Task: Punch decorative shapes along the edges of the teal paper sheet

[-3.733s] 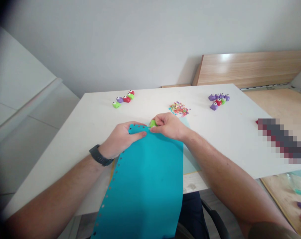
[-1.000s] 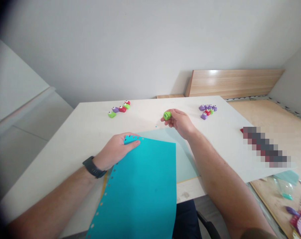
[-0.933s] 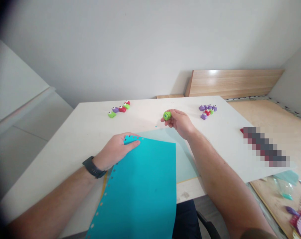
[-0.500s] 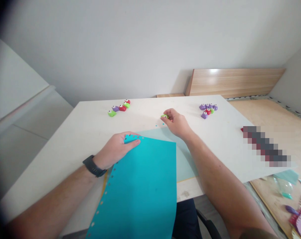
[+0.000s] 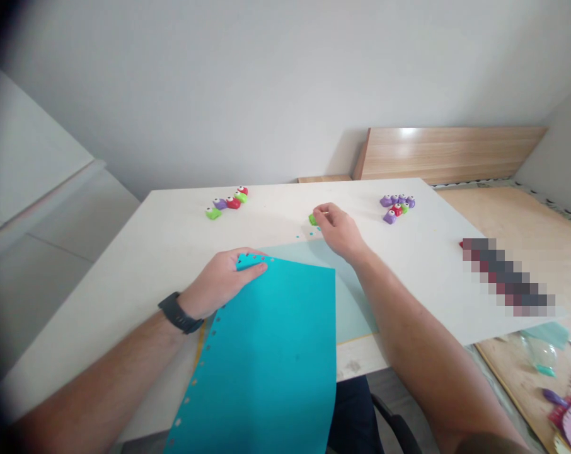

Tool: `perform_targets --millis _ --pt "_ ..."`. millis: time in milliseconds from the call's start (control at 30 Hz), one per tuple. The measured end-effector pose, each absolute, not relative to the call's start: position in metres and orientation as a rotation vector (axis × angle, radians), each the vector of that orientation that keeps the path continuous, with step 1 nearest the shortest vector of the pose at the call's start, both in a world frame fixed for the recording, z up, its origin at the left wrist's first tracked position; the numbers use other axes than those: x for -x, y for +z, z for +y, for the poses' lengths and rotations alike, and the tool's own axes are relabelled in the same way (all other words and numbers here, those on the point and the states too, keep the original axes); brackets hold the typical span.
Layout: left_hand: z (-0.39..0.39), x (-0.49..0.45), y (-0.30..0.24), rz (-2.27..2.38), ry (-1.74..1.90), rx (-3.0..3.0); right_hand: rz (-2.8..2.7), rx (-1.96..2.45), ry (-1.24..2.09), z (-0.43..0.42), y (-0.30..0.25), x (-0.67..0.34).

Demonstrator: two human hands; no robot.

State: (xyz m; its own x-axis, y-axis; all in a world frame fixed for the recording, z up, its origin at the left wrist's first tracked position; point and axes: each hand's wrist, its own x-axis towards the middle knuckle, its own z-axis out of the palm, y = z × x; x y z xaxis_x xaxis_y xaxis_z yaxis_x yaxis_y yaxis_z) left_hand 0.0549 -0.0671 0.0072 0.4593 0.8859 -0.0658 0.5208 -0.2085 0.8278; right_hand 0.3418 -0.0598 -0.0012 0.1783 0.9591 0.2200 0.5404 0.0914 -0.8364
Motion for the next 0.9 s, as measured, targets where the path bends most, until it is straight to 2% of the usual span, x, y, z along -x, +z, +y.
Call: perform_targets --millis 133,233,400,600,700,900 --pt "-0.068 -0.055 0.009 1.199 0.546 -1.880 -1.240 1.321 1.029 -0.060 0.005 -0.339" --pt "-0.068 -0.056 0.010 1.206 0.542 -1.875 -1.135 1.193 1.178 -0.062 0.009 -0.337" --pt "-0.069 -0.056 0.010 1.199 0.541 -1.866 -1.090 1.122 1.275 -0.066 0.014 -0.334" --pt "-0.068 -0.055 0.010 1.215 0.534 -1.871 -1.145 1.184 1.243 -0.067 0.015 -0.334" --pt "-0.067 -0.055 0.010 1.216 0.536 -1.873 -1.262 1.315 1.029 -0.065 0.015 -0.342" --pt "-0.068 -0.055 0.011 1.204 0.542 -1.851 -1.427 1.988 0.010 -0.056 0.007 -0.394"
